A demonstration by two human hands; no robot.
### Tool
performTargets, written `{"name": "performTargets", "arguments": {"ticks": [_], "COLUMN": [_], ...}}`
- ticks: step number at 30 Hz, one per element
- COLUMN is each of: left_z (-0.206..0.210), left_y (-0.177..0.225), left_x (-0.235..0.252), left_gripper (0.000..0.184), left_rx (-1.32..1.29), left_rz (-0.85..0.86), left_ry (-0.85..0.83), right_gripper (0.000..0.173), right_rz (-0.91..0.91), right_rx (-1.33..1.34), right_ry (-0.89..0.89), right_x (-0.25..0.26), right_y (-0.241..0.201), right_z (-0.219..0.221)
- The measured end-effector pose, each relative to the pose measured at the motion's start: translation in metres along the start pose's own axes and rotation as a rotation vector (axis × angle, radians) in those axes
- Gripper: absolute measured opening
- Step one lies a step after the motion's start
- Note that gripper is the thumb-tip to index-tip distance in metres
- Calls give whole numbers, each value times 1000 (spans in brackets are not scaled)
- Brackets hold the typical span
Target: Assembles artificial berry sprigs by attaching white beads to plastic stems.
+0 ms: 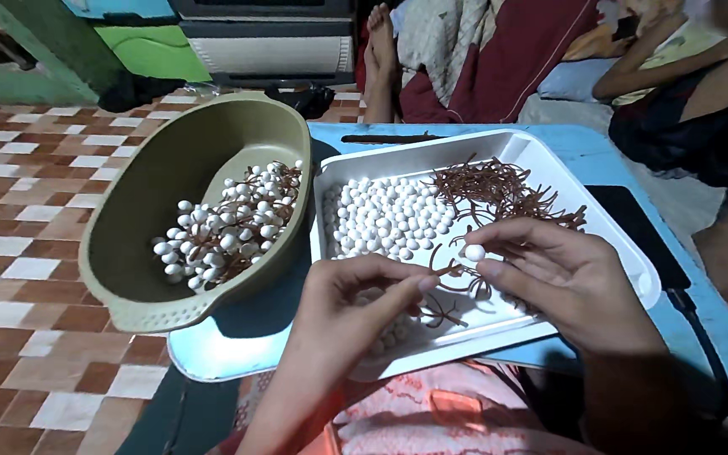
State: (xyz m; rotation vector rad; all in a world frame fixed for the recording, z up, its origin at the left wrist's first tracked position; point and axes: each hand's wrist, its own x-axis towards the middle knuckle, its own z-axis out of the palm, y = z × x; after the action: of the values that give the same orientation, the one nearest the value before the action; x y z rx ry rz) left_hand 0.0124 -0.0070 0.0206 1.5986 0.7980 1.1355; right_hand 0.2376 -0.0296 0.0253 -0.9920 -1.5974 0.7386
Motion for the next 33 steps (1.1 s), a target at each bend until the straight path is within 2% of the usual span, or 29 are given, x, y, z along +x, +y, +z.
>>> {"name": "performTargets", "arguments": {"ticks": [9,14,18,28,33], "left_z": [0,0,1,1,0], "left_y": [0,1,-1,0,-3], "left_x": [0,0,0,0,0], "left_gripper": [7,7,7,8,8], "left_rx": [10,10,9,20,7], "left_rz": [-8,0,8,-5,7], "left_ry": [1,-1,-3,4,3], "right_gripper": [22,17,28,16,23], "right_rz": [-30,-7,-7,62,64], "right_rx": [9,-9,27,34,46], "right_ry": [-16,2,-23,-12,-26], "right_x": [0,0,0,-2,-1], "right_y": [1,1,2,-3,-2], "right_z": [-1,-1,-2,0,-1]}}
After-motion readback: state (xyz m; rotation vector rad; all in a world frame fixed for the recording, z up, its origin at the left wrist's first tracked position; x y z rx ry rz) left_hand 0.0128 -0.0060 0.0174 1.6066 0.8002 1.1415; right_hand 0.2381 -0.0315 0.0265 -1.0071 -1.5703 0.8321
